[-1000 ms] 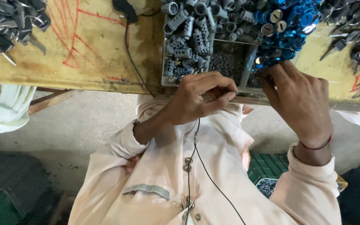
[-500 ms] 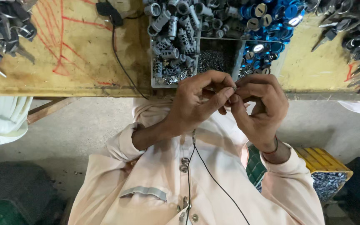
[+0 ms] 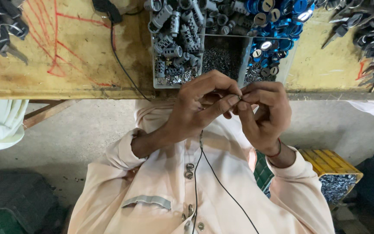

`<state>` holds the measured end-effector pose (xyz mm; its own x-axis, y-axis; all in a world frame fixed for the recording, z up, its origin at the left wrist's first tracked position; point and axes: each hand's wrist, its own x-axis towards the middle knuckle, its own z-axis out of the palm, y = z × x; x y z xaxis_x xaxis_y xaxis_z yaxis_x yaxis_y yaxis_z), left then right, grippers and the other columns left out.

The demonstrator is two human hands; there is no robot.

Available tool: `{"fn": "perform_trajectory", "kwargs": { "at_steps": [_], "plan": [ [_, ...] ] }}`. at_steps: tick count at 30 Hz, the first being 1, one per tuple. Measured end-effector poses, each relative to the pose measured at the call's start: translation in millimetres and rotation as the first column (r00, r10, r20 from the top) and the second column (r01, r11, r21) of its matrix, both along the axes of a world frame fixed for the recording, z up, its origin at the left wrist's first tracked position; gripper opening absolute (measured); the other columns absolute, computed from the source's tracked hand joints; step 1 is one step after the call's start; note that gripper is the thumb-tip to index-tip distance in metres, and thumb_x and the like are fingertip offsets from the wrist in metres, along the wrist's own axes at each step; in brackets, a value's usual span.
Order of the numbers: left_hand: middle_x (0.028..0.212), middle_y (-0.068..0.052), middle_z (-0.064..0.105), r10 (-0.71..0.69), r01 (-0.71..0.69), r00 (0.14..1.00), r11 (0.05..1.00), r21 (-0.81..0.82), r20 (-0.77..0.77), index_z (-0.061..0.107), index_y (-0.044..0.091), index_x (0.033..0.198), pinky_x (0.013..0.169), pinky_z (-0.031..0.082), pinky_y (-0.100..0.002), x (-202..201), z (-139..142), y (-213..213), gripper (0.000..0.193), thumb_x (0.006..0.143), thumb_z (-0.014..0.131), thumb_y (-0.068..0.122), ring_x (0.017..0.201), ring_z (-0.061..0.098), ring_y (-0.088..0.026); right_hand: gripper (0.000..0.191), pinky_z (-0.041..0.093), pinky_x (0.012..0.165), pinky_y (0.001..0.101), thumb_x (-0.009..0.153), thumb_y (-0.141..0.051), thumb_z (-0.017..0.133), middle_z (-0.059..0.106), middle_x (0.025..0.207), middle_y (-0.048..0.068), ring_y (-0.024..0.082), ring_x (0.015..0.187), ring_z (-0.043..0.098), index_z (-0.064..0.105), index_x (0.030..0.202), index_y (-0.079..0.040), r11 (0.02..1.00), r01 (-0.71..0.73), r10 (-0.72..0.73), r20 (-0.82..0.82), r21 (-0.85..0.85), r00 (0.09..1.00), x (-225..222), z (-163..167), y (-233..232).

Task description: The person sits at a workbench and assembles small metal components by hand, picking parts from a compartmented bin tray, fitting pieces together, and placing finished assemblies aside. The person repeats this assembly cycle with different parts throughout the episode.

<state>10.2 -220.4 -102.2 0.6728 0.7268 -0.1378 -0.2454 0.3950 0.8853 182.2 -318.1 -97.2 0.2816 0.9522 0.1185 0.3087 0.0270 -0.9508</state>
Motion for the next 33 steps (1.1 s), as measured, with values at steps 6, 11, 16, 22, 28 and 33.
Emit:
{"fn": "perform_trajectory", "kwargs": {
  "at_steps": [6, 11, 16, 22, 28, 33],
  "plan": [
    [0.109, -0.004, 0.069, -0.088, 0.093, 0.991, 0.995, 0.044, -0.102, 0.070, -0.001, 0.114, 0.067, 0.060, -0.021, -11.0, -6.5, 7.8, 0.020, 0.106, 0.070, 0.017, 0.079, 0.071, -0.007, 0.020, 0.057, 0.070, 0.0308, 0.093, 0.010, 0.081, 0.074, 0.103, 0.015, 0.024, 0.083, 0.074, 0.071, 0.106, -0.001, 0.983, -0.138, 0.063, 0.484, 0.120, 0.873, 9.6, -4.4, 1.9],
    [0.100, -0.005, 0.070, -0.087, 0.092, 0.996, 0.968, -0.232, 0.034, 0.070, -0.002, 0.113, 0.063, 0.057, -0.021, -14.2, -6.5, 1.9, 0.021, 0.105, 0.070, 0.018, 0.074, 0.067, -0.006, 0.019, 0.061, 0.070, 0.0352, 0.091, 0.011, 0.080, 0.071, 0.102, 0.018, 0.027, 0.082, 0.074, 0.071, 0.105, 0.002, 0.926, -0.232, 0.062, 0.486, 0.297, 0.872, 2.7, -5.5, 14.3],
    [0.092, -0.005, 0.072, -0.100, 0.111, 0.993, 0.959, -0.261, 0.055, 0.070, -0.002, 0.111, 0.059, 0.055, -0.021, -18.9, -5.6, 4.5, 0.022, 0.104, 0.071, 0.018, 0.070, 0.065, -0.006, 0.021, 0.063, 0.069, 0.0273, 0.094, 0.015, 0.074, 0.072, 0.105, 0.016, 0.022, 0.086, 0.074, 0.072, 0.108, 0.000, 0.982, -0.153, 0.131, 0.189, 0.107, 0.973, -1.0, 2.8, 14.2],
    [0.100, -0.003, 0.070, -0.048, 0.082, 0.985, 0.976, 0.204, -0.169, 0.071, 0.001, 0.112, 0.068, 0.055, -0.021, -28.8, 7.9, 10.3, 0.017, 0.105, 0.070, 0.016, 0.078, 0.065, -0.004, 0.025, 0.063, 0.076, 0.0291, 0.089, 0.015, 0.077, 0.071, 0.103, 0.016, 0.022, 0.089, 0.074, 0.072, 0.109, 0.001, 0.965, -0.264, 0.259, 0.144, 0.015, 0.955, 6.6, 11.9, 17.7],
    [0.100, -0.002, 0.070, -0.015, 0.090, 0.969, 0.951, 0.295, -0.248, 0.071, 0.001, 0.110, 0.070, 0.053, -0.019, -30.7, 12.6, 8.6, 0.015, 0.104, 0.071, 0.015, 0.081, 0.063, -0.002, 0.025, 0.062, 0.077, 0.0291, 0.090, 0.016, 0.072, 0.074, 0.104, 0.013, 0.022, 0.093, 0.076, 0.069, 0.106, -0.002, 0.914, -0.389, 0.385, -0.054, -0.118, 0.921, 15.6, 21.4, 29.3],
    [0.095, 0.001, 0.071, -0.114, 0.100, 0.979, 0.991, -0.092, -0.166, 0.070, 0.001, 0.109, 0.064, 0.051, -0.018, -33.6, 9.6, 10.6, 0.019, 0.099, 0.072, 0.018, 0.073, 0.060, 0.000, 0.029, 0.062, 0.079, 0.0285, 0.094, 0.016, 0.068, 0.071, 0.106, 0.014, 0.022, 0.096, 0.076, 0.060, 0.111, -0.006, 0.889, -0.441, 0.438, -0.053, -0.119, 0.897, 14.0, 24.5, 34.7]
  ]
}}
